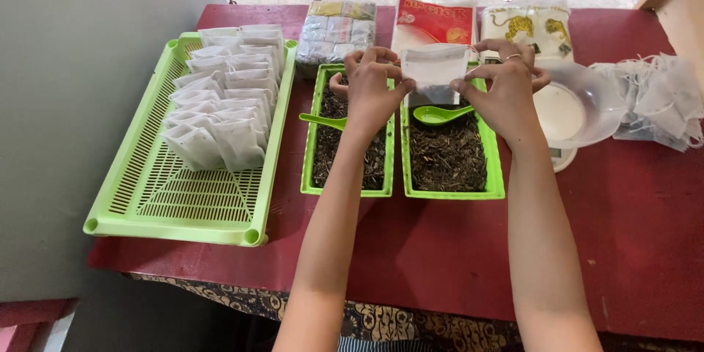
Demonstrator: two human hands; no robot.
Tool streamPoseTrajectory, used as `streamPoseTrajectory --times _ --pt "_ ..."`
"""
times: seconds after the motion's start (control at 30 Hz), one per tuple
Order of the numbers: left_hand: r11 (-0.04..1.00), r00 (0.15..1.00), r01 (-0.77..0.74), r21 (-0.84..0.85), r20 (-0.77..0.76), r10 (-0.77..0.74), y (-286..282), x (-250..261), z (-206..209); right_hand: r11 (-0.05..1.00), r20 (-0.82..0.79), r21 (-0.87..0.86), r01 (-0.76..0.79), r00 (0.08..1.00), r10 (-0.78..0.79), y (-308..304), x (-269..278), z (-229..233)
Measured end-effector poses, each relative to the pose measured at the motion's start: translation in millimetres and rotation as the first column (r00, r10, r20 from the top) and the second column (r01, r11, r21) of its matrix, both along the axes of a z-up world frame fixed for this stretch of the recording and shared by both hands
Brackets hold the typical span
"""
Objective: Filling tea filter bags with loose tea leaves using a spoon and weighing them on a digital scale for consistency.
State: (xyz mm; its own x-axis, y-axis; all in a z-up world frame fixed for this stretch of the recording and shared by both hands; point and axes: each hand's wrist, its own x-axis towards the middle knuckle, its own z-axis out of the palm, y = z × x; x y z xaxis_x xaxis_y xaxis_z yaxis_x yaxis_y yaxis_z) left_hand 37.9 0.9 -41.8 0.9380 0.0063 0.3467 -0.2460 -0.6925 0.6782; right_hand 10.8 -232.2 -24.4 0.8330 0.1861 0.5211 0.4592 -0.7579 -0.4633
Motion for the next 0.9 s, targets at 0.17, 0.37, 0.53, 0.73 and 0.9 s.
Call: streamPoseTrajectory --times 0.17,0.37,0.53,0.73,0.9 --pt "0.999 0.999 0.046 0.013 0.004 -0.046 -11.3 -8.5 14.6 0.999 -0.008 0.016 0.032 0.999 -0.032 -8.7 -13.9 9.7" --pt "0.990 0.992 0.123 -0.067 0.025 -0.121 -45.6 -16.2 21.4 0.992 0.001 0.002 0.128 0.992 -0.128 -47.8 -19.2 0.5" --pt "0.990 0.992 0.111 -0.086 -0.057 -0.116 -88.2 -25.7 37.1 0.979 -0.013 0.087 0.183 0.983 -0.182 -84.8 -38.7 9.0" --pt "0.973 0.975 0.221 -0.065 -0.013 -0.222 -148.1 -11.6 23.6 0.952 0.042 0.060 0.302 0.952 -0.304 -127.1 -60.1 11.5" --pt "0.969 0.970 0.241 0.052 0.035 -0.243 -181.8 -19.9 23.8 0.939 0.061 0.029 0.343 0.937 -0.344 -172.2 -51.7 -15.2"
